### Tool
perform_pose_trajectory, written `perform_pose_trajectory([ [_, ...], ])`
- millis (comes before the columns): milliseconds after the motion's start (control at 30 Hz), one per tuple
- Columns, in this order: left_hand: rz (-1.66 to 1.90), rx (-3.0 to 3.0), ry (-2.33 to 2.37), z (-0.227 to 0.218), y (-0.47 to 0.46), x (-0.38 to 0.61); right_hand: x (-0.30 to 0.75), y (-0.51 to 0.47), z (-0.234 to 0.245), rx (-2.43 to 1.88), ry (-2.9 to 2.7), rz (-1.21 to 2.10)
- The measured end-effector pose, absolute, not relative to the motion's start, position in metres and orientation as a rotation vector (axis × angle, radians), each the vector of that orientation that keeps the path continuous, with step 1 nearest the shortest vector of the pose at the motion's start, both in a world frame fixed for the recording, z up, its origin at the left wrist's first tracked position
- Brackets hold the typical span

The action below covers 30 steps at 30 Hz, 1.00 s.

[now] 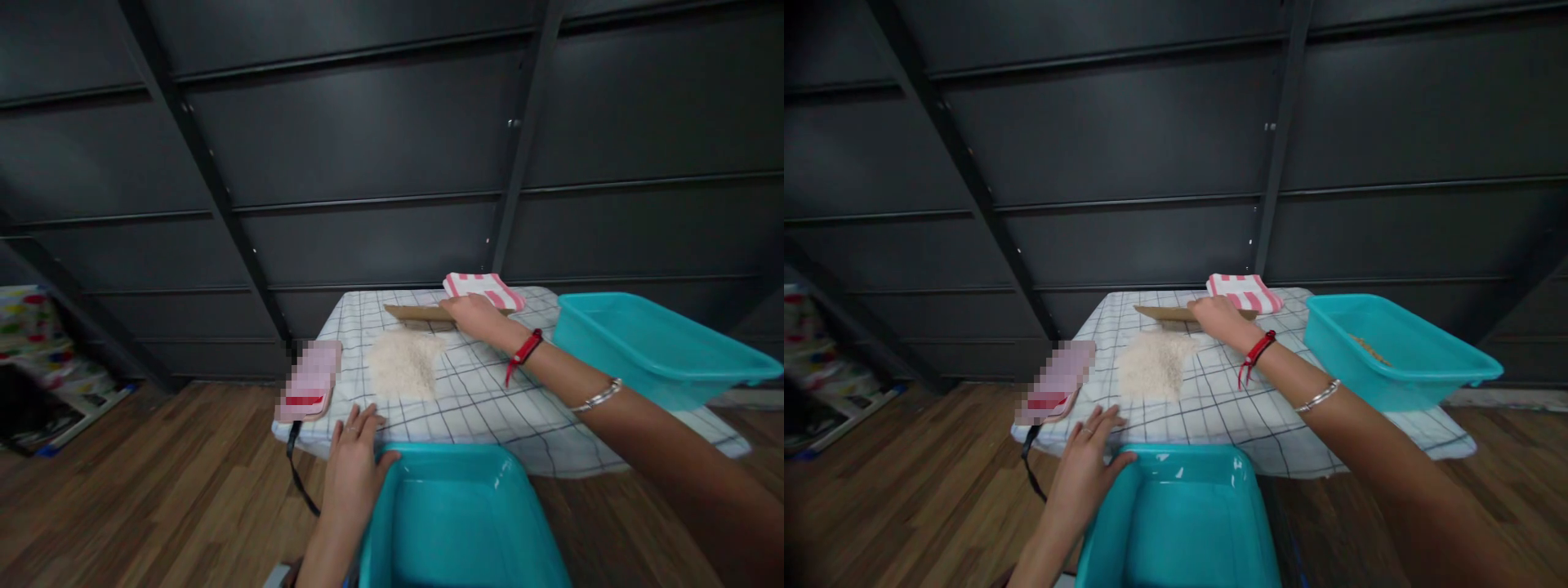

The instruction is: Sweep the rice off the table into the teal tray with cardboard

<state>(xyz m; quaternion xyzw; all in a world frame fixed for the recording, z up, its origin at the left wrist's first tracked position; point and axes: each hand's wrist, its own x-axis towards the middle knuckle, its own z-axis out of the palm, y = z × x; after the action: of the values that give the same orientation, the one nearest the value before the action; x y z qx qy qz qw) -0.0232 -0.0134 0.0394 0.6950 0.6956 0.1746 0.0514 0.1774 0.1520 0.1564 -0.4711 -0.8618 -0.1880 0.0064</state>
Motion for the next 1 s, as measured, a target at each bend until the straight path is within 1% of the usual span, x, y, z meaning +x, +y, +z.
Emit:
perform_pose_trajectory([
  [200,0.538,2.112,2.068,0.036,-0.012,-0.027,0.198,0.130,0.161,-1.428,-2.772,-0.549],
  [400,0.575,2.138,2.059,0.028,-0.011,-0.030,0.208,0.135,0.173,-1.552,-2.592,-0.718],
  [533,0.568,2.150,2.055,0.027,-0.011,-0.031,0.214,0.136,0.166,-1.620,-2.604,-0.739],
  [733,0.531,2.121,2.135,0.039,-0.013,-0.022,0.226,0.118,0.157,-1.459,-2.754,-0.595],
  [900,0.529,2.123,2.147,0.037,-0.011,-0.023,0.237,0.101,0.165,-1.316,-2.806,-0.563],
  [1000,0.517,2.156,2.103,0.031,-0.010,-0.029,0.244,0.098,0.170,-1.369,-2.743,-0.613],
])
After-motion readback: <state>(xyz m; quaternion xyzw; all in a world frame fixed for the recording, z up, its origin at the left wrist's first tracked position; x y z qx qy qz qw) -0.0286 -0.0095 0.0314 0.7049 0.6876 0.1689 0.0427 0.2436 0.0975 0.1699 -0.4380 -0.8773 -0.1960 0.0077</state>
